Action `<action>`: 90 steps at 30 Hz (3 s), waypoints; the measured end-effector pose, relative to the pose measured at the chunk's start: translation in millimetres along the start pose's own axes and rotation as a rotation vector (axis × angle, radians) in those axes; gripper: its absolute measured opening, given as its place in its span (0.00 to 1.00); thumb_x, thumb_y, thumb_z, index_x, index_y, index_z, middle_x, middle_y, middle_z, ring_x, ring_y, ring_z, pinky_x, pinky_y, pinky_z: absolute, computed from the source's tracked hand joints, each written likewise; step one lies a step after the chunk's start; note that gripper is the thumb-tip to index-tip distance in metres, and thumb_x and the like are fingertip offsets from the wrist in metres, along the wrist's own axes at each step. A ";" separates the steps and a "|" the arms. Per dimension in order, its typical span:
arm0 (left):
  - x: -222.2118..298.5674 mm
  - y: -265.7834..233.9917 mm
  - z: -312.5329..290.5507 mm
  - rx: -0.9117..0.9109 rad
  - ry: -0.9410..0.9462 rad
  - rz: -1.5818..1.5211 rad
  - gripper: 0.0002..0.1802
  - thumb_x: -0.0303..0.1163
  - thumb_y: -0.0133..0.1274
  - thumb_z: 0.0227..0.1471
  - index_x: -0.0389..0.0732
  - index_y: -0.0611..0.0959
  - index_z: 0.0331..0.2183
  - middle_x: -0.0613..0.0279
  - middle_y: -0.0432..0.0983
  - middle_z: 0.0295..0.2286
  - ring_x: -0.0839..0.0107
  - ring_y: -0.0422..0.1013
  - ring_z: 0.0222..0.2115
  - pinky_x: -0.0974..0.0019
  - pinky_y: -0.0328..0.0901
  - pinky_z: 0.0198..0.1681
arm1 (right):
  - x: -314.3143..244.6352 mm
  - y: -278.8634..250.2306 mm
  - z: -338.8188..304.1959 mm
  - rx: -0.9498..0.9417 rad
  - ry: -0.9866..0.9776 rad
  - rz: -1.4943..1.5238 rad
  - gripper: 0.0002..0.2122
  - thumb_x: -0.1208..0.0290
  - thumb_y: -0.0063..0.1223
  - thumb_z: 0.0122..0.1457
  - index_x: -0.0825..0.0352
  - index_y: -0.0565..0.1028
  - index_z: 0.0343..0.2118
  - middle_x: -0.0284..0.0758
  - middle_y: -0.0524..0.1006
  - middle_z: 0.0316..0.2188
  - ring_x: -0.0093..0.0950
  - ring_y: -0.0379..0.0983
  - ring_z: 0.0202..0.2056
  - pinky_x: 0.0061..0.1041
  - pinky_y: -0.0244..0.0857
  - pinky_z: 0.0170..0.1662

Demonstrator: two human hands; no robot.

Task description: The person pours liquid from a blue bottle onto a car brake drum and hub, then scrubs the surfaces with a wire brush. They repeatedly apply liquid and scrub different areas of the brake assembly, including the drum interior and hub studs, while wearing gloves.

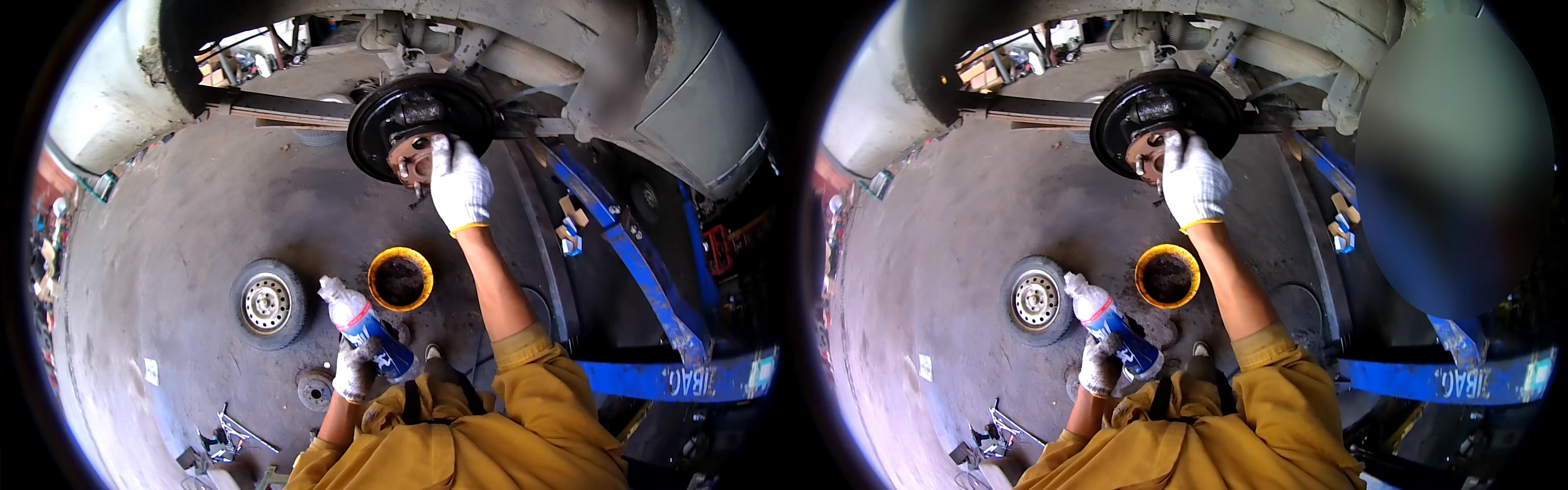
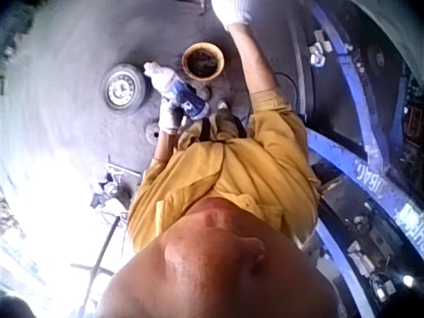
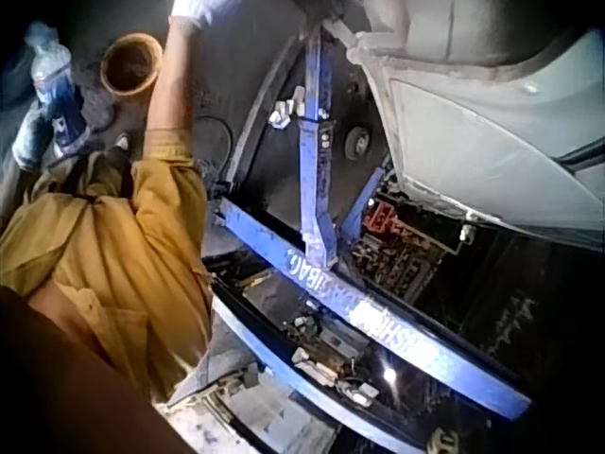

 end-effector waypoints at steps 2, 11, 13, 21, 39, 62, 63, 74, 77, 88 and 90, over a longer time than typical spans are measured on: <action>3.3 -0.2 14.1 -0.018 0.002 0.043 0.30 0.36 0.66 0.42 0.34 0.74 0.45 0.50 0.78 0.38 0.56 0.75 0.40 0.56 0.69 0.47 | -14.1 -5.2 -0.3 0.069 -0.103 -0.180 0.15 0.56 0.44 0.64 0.63 0.75 0.31 0.46 0.78 0.22 0.47 0.76 0.24 0.45 0.69 0.29; -4.0 14.5 76.4 0.080 0.101 -0.093 0.37 0.36 0.63 0.47 0.39 0.68 0.56 0.53 0.73 0.49 0.52 0.70 0.50 0.46 0.63 0.56 | -24.4 7.4 -45.1 -0.215 -0.491 0.284 0.10 0.66 0.57 0.58 0.68 0.75 0.29 0.39 0.73 0.19 0.33 0.73 0.18 0.31 0.67 0.21; 20.6 73.5 82.3 -0.065 0.160 -0.053 0.40 0.38 0.63 0.46 0.39 0.66 0.58 0.51 0.72 0.50 0.49 0.69 0.51 0.45 0.62 0.58 | 40.1 -46.0 -42.0 0.078 -0.521 0.551 0.09 0.69 0.58 0.58 0.70 0.74 0.34 0.40 0.75 0.25 0.32 0.73 0.23 0.29 0.68 0.25; 35.1 61.8 70.8 0.402 0.555 0.261 0.36 0.39 0.64 0.47 0.37 0.69 0.55 0.53 0.74 0.48 0.56 0.72 0.46 0.52 0.66 0.54 | 235.4 -63.2 78.1 -0.118 -0.184 -0.124 0.28 0.75 0.59 0.53 0.67 0.66 0.59 0.48 0.62 0.57 0.47 0.67 0.54 0.40 0.68 0.53; 31.7 39.5 73.3 0.564 0.533 0.606 0.27 0.40 0.53 0.54 0.39 0.71 0.53 0.53 0.71 0.49 0.58 0.69 0.50 0.52 0.64 0.56 | 235.7 -0.4 152.9 -0.529 -0.725 -0.529 0.21 0.71 0.60 0.53 0.57 0.73 0.53 0.45 0.69 0.50 0.46 0.68 0.48 0.42 0.67 0.49; 57.4 98.4 140.4 -0.234 0.491 -0.297 0.27 0.42 0.30 0.67 0.38 0.60 0.61 0.51 0.64 0.57 0.56 0.63 0.57 0.54 0.57 0.63 | 49.3 -91.3 115.6 -0.647 -0.992 0.458 0.15 0.57 0.55 0.60 0.66 0.78 0.38 0.38 0.80 0.35 0.39 0.78 0.36 0.39 0.73 0.39; 58.5 95.0 143.7 -0.234 0.495 -0.330 0.27 0.43 0.30 0.67 0.38 0.61 0.61 0.50 0.64 0.57 0.54 0.63 0.56 0.53 0.57 0.62 | 34.4 -85.2 117.5 -0.683 -1.054 0.478 0.14 0.59 0.56 0.60 0.65 0.78 0.39 0.38 0.80 0.37 0.39 0.77 0.38 0.41 0.72 0.42; 22.9 75.2 114.9 -0.017 0.202 -0.484 0.34 0.24 0.60 0.49 0.35 0.66 0.57 0.53 0.78 0.37 0.80 0.69 0.16 0.78 0.61 0.18 | -29.7 -31.9 100.9 -0.508 -0.056 1.744 0.16 0.61 0.39 0.68 0.59 0.62 0.21 0.27 0.56 0.13 0.24 0.53 0.16 0.31 0.59 0.27; 40.4 107.5 90.2 0.070 0.256 -0.287 0.44 0.25 0.69 0.39 0.35 0.65 0.57 0.50 0.76 0.44 0.61 0.76 0.39 0.60 0.73 0.43 | -15.4 -21.0 103.9 -0.478 0.024 1.810 0.20 0.56 0.38 0.68 0.59 0.60 0.19 0.25 0.53 0.10 0.22 0.51 0.15 0.30 0.58 0.27; 68.7 113.2 50.1 0.027 0.321 0.163 0.47 0.56 0.58 0.48 0.37 0.63 0.60 0.50 0.73 0.47 0.54 0.73 0.43 0.51 0.70 0.47 | 32.7 -8.7 103.7 -0.261 0.367 1.936 0.21 0.56 0.46 0.64 0.56 0.59 0.15 0.24 0.53 0.09 0.21 0.49 0.14 0.28 0.57 0.26; 56.6 102.9 47.9 0.073 0.328 0.095 0.47 0.55 0.58 0.48 0.37 0.62 0.60 0.49 0.73 0.47 0.52 0.73 0.42 0.48 0.70 0.46 | 28.7 -9.3 106.0 -0.326 0.251 1.945 0.23 0.56 0.47 0.63 0.56 0.58 0.13 0.24 0.52 0.09 0.21 0.48 0.14 0.28 0.55 0.26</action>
Point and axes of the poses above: each hand's wrist, its own z-axis towards the middle knuckle, its own y-axis out of the palm, x = y × z, the point moved 9 cm from there along z, towards the middle knuckle
